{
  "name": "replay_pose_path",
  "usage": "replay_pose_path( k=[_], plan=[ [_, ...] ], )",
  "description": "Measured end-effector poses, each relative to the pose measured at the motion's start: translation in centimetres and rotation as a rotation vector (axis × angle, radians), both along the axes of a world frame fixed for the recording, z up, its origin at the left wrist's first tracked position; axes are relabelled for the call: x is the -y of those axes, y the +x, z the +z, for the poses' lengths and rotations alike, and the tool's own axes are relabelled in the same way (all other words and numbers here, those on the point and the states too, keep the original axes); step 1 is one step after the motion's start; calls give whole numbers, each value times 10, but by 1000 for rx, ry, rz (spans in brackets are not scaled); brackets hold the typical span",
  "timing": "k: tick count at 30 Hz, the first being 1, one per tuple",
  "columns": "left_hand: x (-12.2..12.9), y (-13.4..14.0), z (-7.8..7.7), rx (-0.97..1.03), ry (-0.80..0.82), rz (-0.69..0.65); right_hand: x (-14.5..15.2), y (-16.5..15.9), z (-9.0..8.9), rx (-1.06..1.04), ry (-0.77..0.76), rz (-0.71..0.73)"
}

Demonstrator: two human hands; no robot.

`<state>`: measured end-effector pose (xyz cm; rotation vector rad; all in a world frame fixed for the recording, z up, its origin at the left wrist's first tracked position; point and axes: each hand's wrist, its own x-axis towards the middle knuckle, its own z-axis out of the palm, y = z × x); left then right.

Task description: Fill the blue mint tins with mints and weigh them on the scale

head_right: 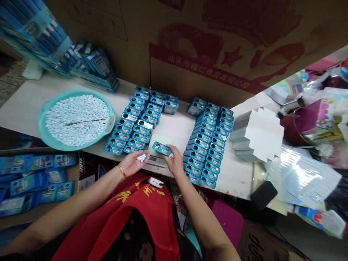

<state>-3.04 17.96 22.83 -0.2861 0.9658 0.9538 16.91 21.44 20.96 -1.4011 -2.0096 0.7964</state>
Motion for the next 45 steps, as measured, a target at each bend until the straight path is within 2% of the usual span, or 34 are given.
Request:
replay_pose_path(
  k=[3, 5, 9, 11, 14, 18, 25, 33, 41, 45],
  plan=[
    [19, -10, 2, -26, 0, 12, -9, -1, -23, -82, -74, 5],
    [31, -14, 3, -38, 5, 1, -6, 3, -25, -71, -58, 28],
    [50, -18, 1, -39, 13, -51, 24, 19, -4, 51, 73, -19],
    [57, -21, -4, -49, -3, -70, 44, 23, 5, 73, 75, -59],
    [63, -25, -13, -55, -23, -77, 64, 23, 6, 15, 42, -164],
    [68, -30, -20, -55, -20, -93, 61, 22, 5, -77, 53, -311],
    [71, -31, -17, -59, 18, -147, 43, 27, 22, -119, 110, -328],
    [75, -31, -21, -57, 26, -178, 47, 25, 13, -24, 59, -279],
    [71, -31, -18, -90, 3, -176, 7, 8, 7, 161, 52, -48],
    [67, -33, -16, -108, -22, -159, -2, -1, 2, 221, 2, 17]
  ],
)
